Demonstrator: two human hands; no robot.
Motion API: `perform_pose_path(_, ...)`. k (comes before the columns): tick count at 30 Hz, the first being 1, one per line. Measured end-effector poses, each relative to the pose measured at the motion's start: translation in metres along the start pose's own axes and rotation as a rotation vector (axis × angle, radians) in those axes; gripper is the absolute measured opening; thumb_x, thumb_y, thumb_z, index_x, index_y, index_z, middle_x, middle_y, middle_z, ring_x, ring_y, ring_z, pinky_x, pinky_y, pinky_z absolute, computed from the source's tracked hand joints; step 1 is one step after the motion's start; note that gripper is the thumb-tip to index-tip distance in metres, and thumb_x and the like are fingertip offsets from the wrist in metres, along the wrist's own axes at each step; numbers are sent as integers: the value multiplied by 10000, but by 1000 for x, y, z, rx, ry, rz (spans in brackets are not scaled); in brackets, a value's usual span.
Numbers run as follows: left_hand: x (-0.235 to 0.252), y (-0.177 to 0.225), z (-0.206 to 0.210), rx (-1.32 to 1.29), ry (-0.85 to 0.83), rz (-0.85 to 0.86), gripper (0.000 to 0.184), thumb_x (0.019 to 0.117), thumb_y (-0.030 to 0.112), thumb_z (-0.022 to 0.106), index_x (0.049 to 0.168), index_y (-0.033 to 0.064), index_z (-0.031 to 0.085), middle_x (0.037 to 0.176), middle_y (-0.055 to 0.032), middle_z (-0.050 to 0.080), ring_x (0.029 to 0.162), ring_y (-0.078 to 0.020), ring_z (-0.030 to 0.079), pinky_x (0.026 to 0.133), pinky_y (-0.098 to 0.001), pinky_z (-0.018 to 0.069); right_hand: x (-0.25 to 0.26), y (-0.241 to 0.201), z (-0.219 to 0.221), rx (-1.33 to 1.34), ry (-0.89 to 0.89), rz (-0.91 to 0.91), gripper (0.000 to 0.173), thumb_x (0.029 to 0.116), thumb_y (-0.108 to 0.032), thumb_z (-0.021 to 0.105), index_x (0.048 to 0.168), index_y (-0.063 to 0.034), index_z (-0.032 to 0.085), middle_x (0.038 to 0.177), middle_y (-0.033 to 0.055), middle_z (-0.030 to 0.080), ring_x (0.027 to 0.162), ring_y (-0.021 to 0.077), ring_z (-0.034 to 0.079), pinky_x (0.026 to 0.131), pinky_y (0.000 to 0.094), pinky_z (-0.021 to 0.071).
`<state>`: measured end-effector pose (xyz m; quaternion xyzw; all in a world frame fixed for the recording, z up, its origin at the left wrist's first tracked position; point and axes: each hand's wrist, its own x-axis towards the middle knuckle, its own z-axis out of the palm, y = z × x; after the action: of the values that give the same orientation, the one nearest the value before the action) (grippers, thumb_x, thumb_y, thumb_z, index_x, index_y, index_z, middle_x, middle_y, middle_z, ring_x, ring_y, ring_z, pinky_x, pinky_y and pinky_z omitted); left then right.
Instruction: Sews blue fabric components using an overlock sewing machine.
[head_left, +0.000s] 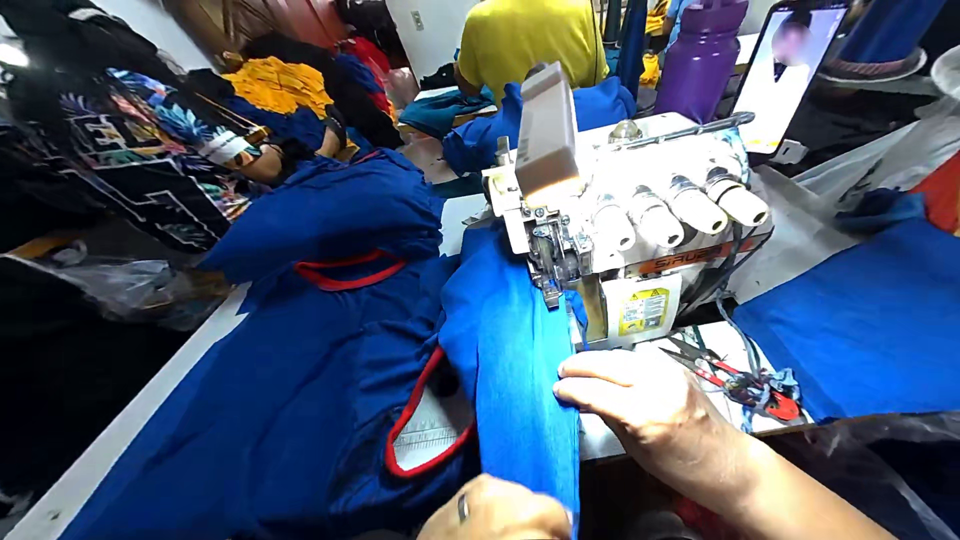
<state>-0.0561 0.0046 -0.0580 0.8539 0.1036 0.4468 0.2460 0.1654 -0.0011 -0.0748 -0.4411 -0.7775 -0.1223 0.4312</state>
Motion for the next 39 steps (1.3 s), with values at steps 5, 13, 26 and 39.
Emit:
perform_pose_path(5,15,-24,13,4,96,-63,155,1071,242,521,1035,114,602,996,25,673,982,18,646,879,-135,518,7,11,1,15,9,5,160,934,-50,629,912,-91,782,969,47,752,871,123,709,734,218,568)
perform_pose_path(13,29,-31,21,22,283,-253,150,974,295,670,924,164,724,916,97,689,874,41,646,777,-108,542,15,5,-7,154,-4,53,143,946,-112,639,975,-68,773,1095,73,743,1058,95,695,893,186,552)
perform_pose_path(26,32,-33,24,-195,401,-362,96,905,231,738,866,154,779,855,88,707,826,26,657,757,-125,551,30,-2,-8,386,23,-32,159,1008,-125,610,1008,-50,750,939,24,732,939,41,685,844,162,550)
perform_pose_path(39,36,-57,42,461,238,-64,126,940,153,601,1023,149,696,1138,-9,747,1267,-135,614,1134,-408,405,21,-10,-25,-13,179,-10,174,968,-108,624,848,-87,749,863,31,730,912,56,688,826,138,528)
